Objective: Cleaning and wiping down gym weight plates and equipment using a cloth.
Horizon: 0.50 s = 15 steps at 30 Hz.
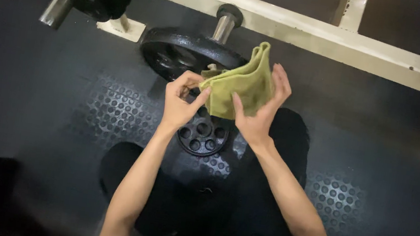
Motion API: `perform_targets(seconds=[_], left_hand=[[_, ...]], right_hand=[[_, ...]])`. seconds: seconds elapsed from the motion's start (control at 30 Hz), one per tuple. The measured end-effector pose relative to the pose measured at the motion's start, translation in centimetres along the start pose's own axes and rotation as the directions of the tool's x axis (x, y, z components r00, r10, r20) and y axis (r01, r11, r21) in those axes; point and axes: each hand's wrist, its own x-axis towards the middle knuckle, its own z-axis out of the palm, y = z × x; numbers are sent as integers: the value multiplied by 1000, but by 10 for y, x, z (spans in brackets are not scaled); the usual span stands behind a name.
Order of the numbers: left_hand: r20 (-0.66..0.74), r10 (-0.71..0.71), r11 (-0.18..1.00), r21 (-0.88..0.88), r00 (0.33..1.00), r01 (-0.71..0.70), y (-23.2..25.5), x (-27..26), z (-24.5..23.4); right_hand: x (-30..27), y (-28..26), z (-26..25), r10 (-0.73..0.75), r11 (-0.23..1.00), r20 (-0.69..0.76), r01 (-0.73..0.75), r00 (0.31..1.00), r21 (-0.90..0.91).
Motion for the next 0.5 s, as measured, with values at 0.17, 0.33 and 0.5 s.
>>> perform_targets(seconds=[0.17,0.33,0.5], left_hand=[[-55,-6,988,-157,998,-3,-2,-10,-6],[-141,11,978,-203,990,-40,37,-21,-6],[-195,12,1000,15,981,-10,72,-28,-29]], right_hand=[[45,-44,-6,-180,983,187,169,966,71],[51,-30,15,-159,891,527,-110,835,442],[55,-20,43,-57,884,680,-279,731,375]])
